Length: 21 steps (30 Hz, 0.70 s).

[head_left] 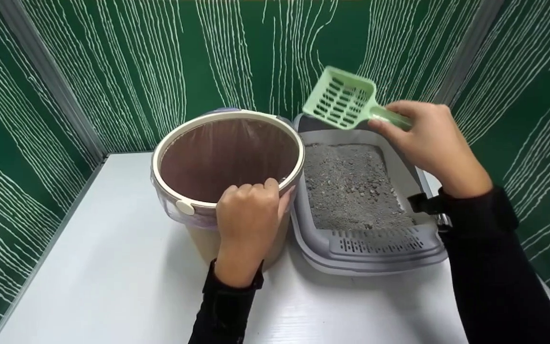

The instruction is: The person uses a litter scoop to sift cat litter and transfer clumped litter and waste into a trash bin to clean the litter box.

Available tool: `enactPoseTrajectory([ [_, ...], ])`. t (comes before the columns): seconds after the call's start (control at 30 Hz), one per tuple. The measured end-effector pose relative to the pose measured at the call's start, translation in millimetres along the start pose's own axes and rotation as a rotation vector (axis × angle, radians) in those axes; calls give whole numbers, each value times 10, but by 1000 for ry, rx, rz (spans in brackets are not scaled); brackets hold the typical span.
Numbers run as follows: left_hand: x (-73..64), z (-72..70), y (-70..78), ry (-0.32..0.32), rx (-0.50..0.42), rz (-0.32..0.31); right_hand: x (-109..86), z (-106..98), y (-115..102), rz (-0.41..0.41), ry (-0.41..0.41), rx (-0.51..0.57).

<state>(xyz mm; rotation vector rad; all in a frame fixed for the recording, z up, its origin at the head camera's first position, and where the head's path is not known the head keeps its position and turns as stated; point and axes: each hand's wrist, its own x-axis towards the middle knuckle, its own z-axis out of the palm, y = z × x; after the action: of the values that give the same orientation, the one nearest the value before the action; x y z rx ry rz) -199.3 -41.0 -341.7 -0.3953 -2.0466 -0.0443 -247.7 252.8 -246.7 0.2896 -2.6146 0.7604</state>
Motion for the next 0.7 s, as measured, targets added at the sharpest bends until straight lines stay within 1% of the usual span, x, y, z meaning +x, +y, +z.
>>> enactPoseTrajectory([
  [0.03,-1,1,-4,1,-1,-1,-7,8,46,14,-42,-16],
  [0.1,-2,1,-11,1,1,0,-14,22,133,48,-153,-65],
  [0.23,-3,3,-12,-5,5,4,-35,115,268,120,-428,-163],
  [0.33,-4,6,-10,-8,4,4,-79,318,275,138,-618,-221],
  [0.43,-4,12,-7,-9,6,5,-137,588,198,130,-758,-287],
  [0.5,-2,15,-4,-8,7,6,-160,761,141,116,-830,-314],
  [0.57,-3,18,-3,-9,6,3,-177,914,98,110,-880,-320],
  [0.63,-3,16,0,-8,5,1,-186,1051,73,110,-902,-325],
  [0.7,-4,19,2,-8,4,2,-191,1170,64,101,-896,-338],
])
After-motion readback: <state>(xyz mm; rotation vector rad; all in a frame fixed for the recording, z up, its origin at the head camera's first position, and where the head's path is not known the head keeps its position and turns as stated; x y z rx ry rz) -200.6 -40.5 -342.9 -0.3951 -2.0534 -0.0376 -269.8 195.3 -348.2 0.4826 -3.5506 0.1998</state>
